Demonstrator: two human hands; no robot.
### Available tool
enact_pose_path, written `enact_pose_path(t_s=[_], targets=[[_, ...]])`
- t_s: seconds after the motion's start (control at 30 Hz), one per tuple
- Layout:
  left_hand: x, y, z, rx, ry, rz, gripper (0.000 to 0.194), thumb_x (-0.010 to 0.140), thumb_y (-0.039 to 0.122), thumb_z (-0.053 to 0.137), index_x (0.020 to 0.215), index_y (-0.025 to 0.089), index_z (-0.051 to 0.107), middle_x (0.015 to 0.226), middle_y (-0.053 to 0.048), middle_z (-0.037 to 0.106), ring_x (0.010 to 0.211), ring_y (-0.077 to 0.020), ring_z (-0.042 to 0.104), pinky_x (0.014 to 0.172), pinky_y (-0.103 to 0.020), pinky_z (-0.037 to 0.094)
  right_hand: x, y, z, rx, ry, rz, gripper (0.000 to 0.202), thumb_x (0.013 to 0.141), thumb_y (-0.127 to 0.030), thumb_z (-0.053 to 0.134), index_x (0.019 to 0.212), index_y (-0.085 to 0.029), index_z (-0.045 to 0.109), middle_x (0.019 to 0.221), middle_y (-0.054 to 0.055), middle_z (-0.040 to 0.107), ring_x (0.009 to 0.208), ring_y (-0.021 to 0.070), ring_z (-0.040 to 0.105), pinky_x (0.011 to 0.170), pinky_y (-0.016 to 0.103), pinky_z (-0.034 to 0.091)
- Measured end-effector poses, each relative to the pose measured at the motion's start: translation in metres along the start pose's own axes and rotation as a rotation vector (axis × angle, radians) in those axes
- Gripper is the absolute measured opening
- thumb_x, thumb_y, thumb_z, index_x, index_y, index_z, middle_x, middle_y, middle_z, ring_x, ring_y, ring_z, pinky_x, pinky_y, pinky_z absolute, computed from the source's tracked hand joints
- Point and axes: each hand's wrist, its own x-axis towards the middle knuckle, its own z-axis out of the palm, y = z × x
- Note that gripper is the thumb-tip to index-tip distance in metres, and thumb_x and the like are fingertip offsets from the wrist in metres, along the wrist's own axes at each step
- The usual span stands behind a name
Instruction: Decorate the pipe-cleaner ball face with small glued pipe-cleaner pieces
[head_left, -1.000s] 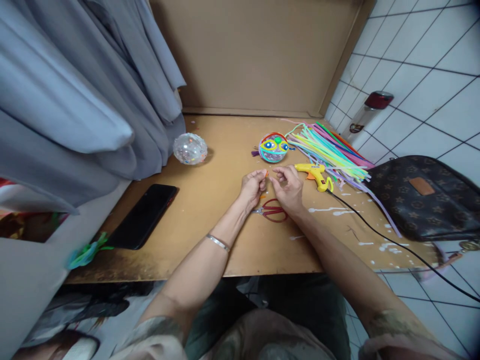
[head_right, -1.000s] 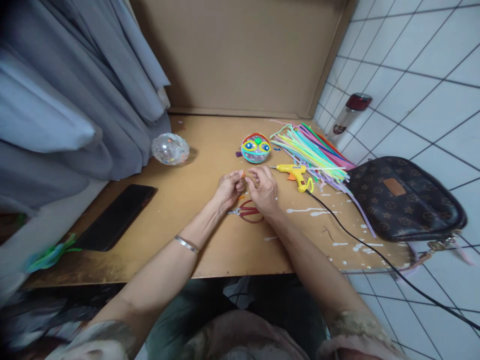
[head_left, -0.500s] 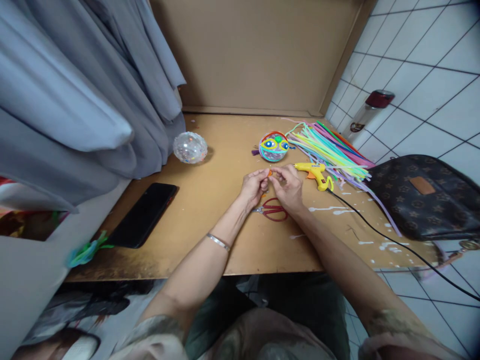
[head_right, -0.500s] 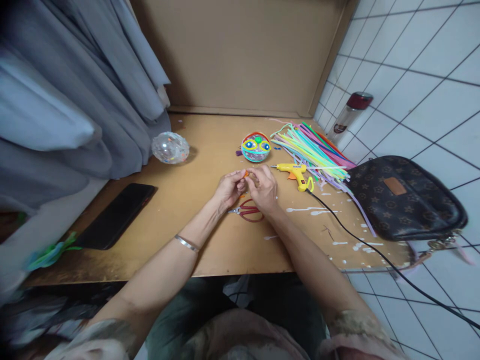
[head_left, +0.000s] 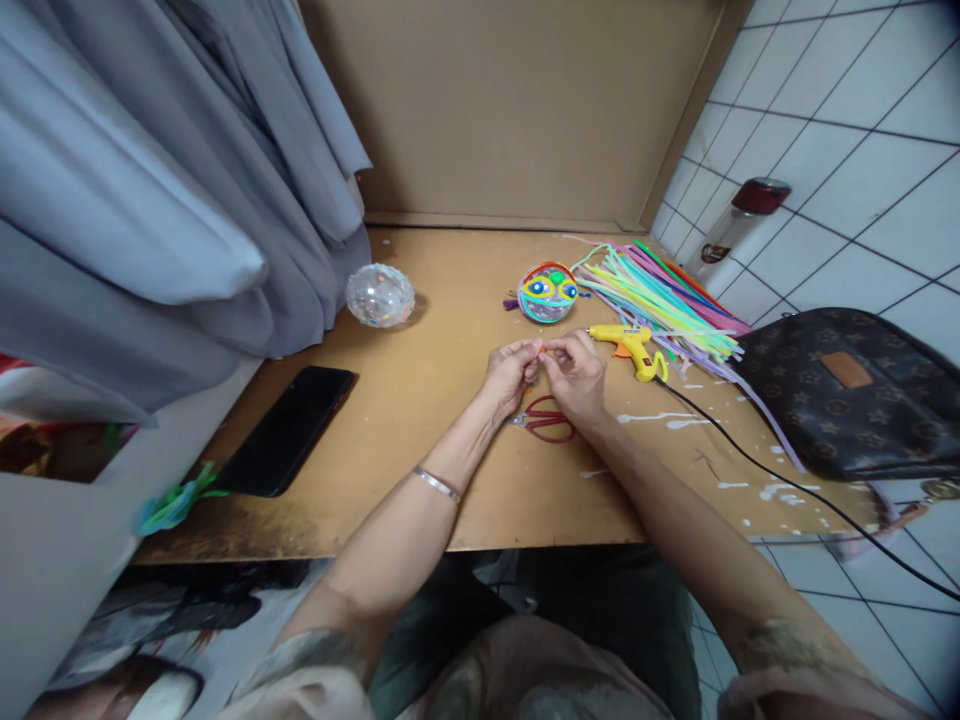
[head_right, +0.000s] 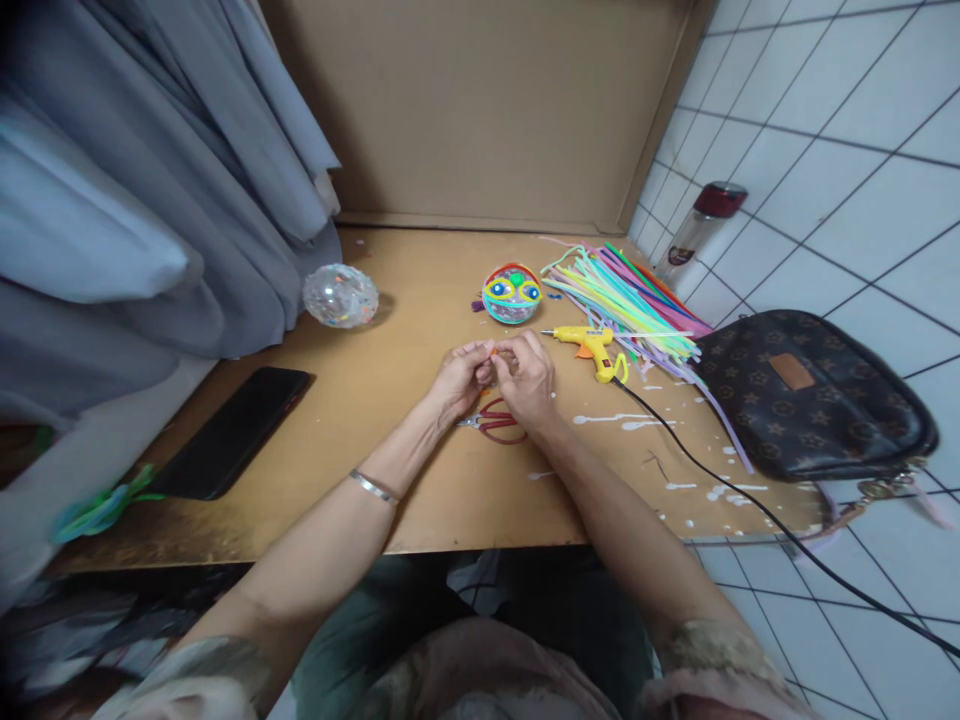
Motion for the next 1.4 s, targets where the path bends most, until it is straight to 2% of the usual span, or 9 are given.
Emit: enact_pose_path(t_s=[0.07, 0.17, 0.23, 0.43, 0.57, 0.77, 0.97, 1.17, 1.4], targets=[[0.000, 0.000, 0.000, 0.008, 0.020, 0.005, 0.044, 0.074, 0.037, 0.089, 0.060, 0.016, 0.053, 0.044, 0.008, 0.041, 0.040, -0.0025, 0.031, 0.046, -0.020, 0.023, 0.001, 0.001, 0.000, -0.009, 0.004, 0.001, 0.006, 0.088, -0.026, 0.062, 0.093, -0.025, 0.065, 0.090, 0.005, 0.064, 0.081, 0.0224, 0.060, 0.075, 0.038, 0.055], [0.001, 0.001, 0.000, 0.039, 0.050, 0.015, 0.040, 0.075, 0.036, 0.088, 0.061, 0.015, 0.057, 0.045, 0.007, 0.043, 0.041, -0.0028, 0.031, 0.046, -0.019, 0.023, 0.002, 0.005, -0.001, -0.008, 0.001, -0.021, 0.026, 0.086, -0.026, 0.064, 0.112, -0.024, 0.066, 0.097, 0.006, 0.066, 0.083, 0.0226, 0.061, 0.075, 0.038, 0.056], [0.001, 0.002, 0.000, 0.069, 0.057, 0.033, 0.040, 0.076, 0.035, 0.087, 0.060, 0.015, 0.057, 0.045, 0.007, 0.043, 0.041, -0.0029, 0.031, 0.046, -0.020, 0.023, 0.003, 0.008, -0.002, -0.001, -0.021, -0.048, 0.030, 0.086, -0.026, 0.064, 0.116, -0.023, 0.068, 0.100, 0.007, 0.066, 0.084, 0.0226, 0.061, 0.076, 0.039, 0.057], [-0.001, 0.002, 0.001, 0.116, 0.075, 0.066, 0.048, 0.080, 0.041, 0.084, 0.055, 0.016, 0.053, 0.043, 0.006, 0.042, 0.040, -0.0034, 0.029, 0.045, -0.021, 0.020, 0.005, 0.013, -0.004, 0.006, -0.067, -0.024, 0.022, 0.087, -0.028, 0.066, 0.107, -0.023, 0.074, 0.099, 0.007, 0.066, 0.087, 0.0243, 0.063, 0.081, 0.042, 0.058], [0.001, 0.000, 0.002, 0.122, 0.085, 0.074, 0.053, 0.084, 0.049, 0.080, 0.054, 0.017, 0.051, 0.042, 0.005, 0.043, 0.040, -0.0043, 0.031, 0.046, -0.021, 0.022, 0.005, 0.012, -0.004, 0.020, -0.041, -0.016, 0.019, 0.089, -0.031, 0.065, 0.104, -0.024, 0.075, 0.098, 0.006, 0.066, 0.085, 0.0231, 0.063, 0.079, 0.040, 0.058], [0.004, -0.002, 0.000, 0.102, 0.115, 0.096, 0.054, 0.089, 0.053, 0.074, 0.056, 0.017, 0.053, 0.043, 0.004, 0.045, 0.040, -0.0049, 0.035, 0.045, -0.021, 0.026, 0.006, 0.008, -0.005, 0.004, 0.007, -0.055, 0.018, 0.092, -0.036, 0.065, 0.102, -0.024, 0.075, 0.095, 0.006, 0.066, 0.080, 0.0208, 0.062, 0.075, 0.038, 0.057], [0.003, 0.003, 0.001, 0.038, 0.167, 0.060, 0.042, 0.085, 0.052, 0.078, 0.070, 0.016, 0.061, 0.053, 0.006, 0.048, 0.039, -0.0039, 0.035, 0.042, -0.021, 0.022, 0.007, 0.007, -0.007, -0.012, 0.009, -0.034, 0.018, 0.093, -0.037, 0.065, 0.101, -0.024, 0.074, 0.094, 0.005, 0.066, 0.076, 0.0200, 0.060, 0.075, 0.038, 0.057], [0.001, 0.003, 0.002, 0.093, 0.122, 0.082, 0.048, 0.077, 0.047, 0.085, 0.061, 0.018, 0.051, 0.048, 0.007, 0.042, 0.040, -0.0030, 0.032, 0.043, -0.020, 0.019, 0.007, 0.009, -0.007, 0.032, -0.011, -0.011, 0.017, 0.091, -0.032, 0.067, 0.103, -0.023, 0.074, 0.096, 0.005, 0.066, 0.077, 0.0201, 0.058, 0.075, 0.038, 0.056], [-0.002, 0.004, 0.004, 0.100, 0.120, 0.098, 0.040, 0.075, 0.038, 0.085, 0.062, 0.017, 0.055, 0.044, 0.009, 0.038, 0.041, -0.0027, 0.029, 0.045, -0.019, 0.018, 0.007, 0.010, -0.007, 0.063, -0.033, 0.007, 0.028, 0.087, -0.030, 0.069, 0.114, -0.024, 0.072, 0.098, 0.005, 0.065, 0.080, 0.0202, 0.059, 0.077, 0.038, 0.056]])
